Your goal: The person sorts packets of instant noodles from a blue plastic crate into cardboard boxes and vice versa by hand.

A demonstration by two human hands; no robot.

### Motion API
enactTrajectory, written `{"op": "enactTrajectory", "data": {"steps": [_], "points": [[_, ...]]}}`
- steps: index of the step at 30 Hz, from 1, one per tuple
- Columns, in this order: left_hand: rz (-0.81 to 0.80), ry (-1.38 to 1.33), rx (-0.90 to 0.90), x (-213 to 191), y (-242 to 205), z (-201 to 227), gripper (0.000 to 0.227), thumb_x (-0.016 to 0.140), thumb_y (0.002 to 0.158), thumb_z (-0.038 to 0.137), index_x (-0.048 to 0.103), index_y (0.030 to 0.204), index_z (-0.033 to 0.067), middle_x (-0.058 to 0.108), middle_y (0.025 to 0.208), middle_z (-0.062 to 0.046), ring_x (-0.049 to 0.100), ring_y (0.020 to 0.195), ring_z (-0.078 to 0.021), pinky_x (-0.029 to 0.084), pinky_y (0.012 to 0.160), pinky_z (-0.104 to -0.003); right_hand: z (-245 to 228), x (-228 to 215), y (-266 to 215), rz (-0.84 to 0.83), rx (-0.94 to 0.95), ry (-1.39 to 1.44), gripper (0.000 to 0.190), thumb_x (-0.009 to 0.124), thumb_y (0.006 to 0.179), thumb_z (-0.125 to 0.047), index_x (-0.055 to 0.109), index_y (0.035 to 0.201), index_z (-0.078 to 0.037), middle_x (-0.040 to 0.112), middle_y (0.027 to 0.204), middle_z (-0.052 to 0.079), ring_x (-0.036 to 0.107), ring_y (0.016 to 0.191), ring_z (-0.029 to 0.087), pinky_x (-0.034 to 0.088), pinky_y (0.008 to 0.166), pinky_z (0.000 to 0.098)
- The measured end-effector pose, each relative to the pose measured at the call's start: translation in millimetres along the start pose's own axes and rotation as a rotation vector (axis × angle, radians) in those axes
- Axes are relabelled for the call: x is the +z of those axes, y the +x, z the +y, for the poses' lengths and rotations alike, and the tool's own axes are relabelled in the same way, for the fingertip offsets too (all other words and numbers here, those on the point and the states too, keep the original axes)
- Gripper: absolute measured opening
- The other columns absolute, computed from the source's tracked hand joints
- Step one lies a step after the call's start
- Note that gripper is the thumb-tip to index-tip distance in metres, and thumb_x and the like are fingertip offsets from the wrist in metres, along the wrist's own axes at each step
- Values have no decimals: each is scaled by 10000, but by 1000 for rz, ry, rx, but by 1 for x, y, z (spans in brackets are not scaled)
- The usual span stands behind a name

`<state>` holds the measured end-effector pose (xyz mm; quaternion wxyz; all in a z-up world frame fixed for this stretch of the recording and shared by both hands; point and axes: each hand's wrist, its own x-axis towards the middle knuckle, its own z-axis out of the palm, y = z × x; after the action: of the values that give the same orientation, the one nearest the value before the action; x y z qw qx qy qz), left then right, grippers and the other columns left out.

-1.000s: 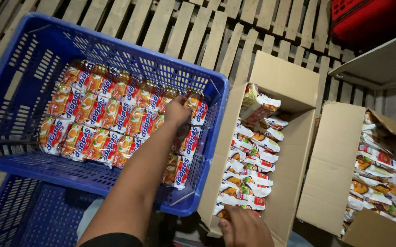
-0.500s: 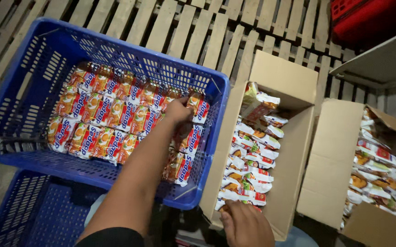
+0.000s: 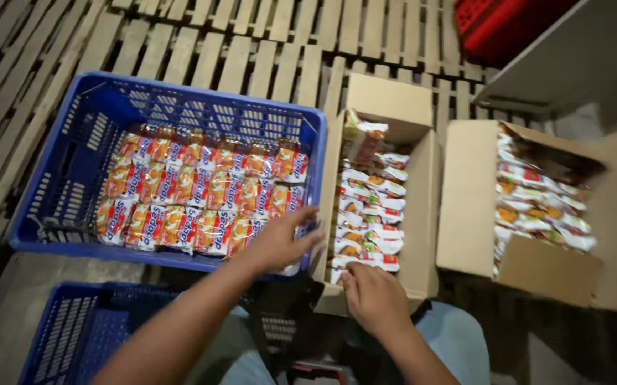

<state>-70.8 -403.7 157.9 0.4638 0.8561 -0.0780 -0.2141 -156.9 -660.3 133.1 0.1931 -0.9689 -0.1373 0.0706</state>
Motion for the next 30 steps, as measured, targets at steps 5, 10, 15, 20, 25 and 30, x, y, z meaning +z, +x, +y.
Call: {"op": "enactTrajectory", "data": {"steps": [5,10,15,20,25,30], "points": [[67,117,167,40,-45,-17,812,641,1000,557,462,1635,83,533,1639,-211,549,1445,-444,444,1175,-579,35,-22,-3,-22,55,177,456,534,1034,-342,716,1336,-53,771,1238,223,695,1198,454,529,1012,579],[169,155,229,59,-46,-41,685,618,1038,522,546,1598,134,587,1617,-149,595,1410,-439,499,1134,-571,38,-102,40,-47,310,442,432,616,996,-206,727,1395,-84,797,1210,287,750,1153,501,587,982,574],[323,281,289,70,-41,-50,930,623,931,708,440,1668,170,769,1258,-204,732,1133,-473,590,909,-609,105,-87,131,45,735,1115,380,501,1134,-365,632,1342,-75,764,1121,174,787,831,315,707,671,503],[297,310,171,83,-37,-62,819,533,946,726,529,1593,224,758,1221,-127,732,1048,-386,571,793,-532,64,-117,182,2,768,1117,375,475,1157,-374,653,1302,-77,699,1122,113,669,835,242,592,629,358],[309,272,182,81,-37,-62,791,539,935,709,552,1571,239,769,1204,-106,746,1013,-357,585,714,-513,64,-106,233,-38,853,1204,541,432,1130,-509,585,1442,-95,691,1336,174,737,996,333,650,672,411],[303,290,147,83,-37,-66,827,454,935,773,548,1590,277,752,1301,-65,753,1142,-298,616,766,-481,66,-108,259,-236,961,1521,807,432,1059,-631,320,1710,-168,573,1544,376,695,1211,570,621,1014,594]]}}
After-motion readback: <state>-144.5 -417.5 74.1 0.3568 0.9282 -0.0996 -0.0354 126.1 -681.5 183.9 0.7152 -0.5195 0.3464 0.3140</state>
